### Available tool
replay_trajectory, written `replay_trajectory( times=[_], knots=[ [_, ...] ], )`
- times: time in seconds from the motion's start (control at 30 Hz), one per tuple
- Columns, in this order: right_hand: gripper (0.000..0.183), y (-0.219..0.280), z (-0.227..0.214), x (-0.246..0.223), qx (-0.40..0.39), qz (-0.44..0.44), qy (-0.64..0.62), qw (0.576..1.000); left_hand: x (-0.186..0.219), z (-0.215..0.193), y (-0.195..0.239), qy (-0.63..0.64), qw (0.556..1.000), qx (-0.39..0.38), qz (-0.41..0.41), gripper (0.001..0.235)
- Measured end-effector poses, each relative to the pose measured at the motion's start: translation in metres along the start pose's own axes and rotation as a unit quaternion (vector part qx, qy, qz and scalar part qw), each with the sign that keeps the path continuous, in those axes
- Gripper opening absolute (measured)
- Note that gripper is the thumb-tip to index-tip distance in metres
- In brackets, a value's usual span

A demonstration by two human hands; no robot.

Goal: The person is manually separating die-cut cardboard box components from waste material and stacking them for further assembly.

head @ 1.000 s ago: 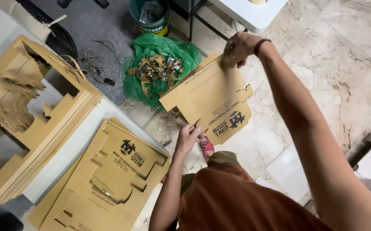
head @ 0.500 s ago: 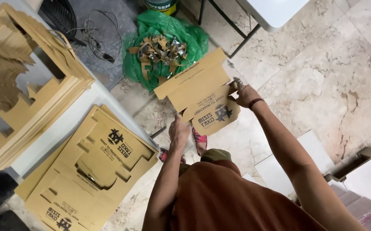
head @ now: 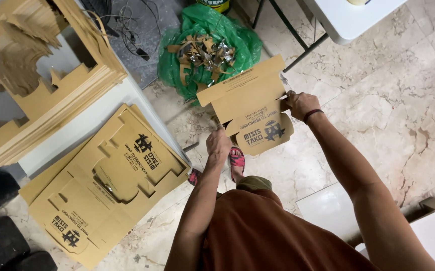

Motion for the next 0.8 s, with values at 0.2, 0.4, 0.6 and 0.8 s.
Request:
replay_trajectory(
  times=[0.2,0.4,0.6,0.8],
  knots=[
    [0.044,0.020,-0.036,-0.030,-0.005,-0.019,0.006,1.000,-0.012,0.025,-0.015,-0.004,0.999,-0.033,-0.017,0.034],
    [0.063,0.041,-0.031,0.038,-0.058,0.168,-0.097,0.979,-0.011,-0.007,0.034,0.091,0.993,0.025,0.071,0.118],
    [0.058,0.203,-0.099,-0.060,0.454,-0.046,-0.241,0.857,-0.191,-0.079,0.199,0.200,0.927,0.303,0.094,0.062],
    [0.075,0.315,0.000,-0.376,-0.170,0.154,-0.625,0.747,-0.551,-0.010,0.395,0.394,0.640,0.542,-0.376,0.110]
  ],
)
Point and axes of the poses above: each hand's wrist, its own y-axis away from the middle knuckle, its own z-axis out of the palm, x = y × z, the point moved 9 cm from there along -y, towards the middle knuckle, and after that the axes turned 4 degrees about x, right-handed, at the moved point
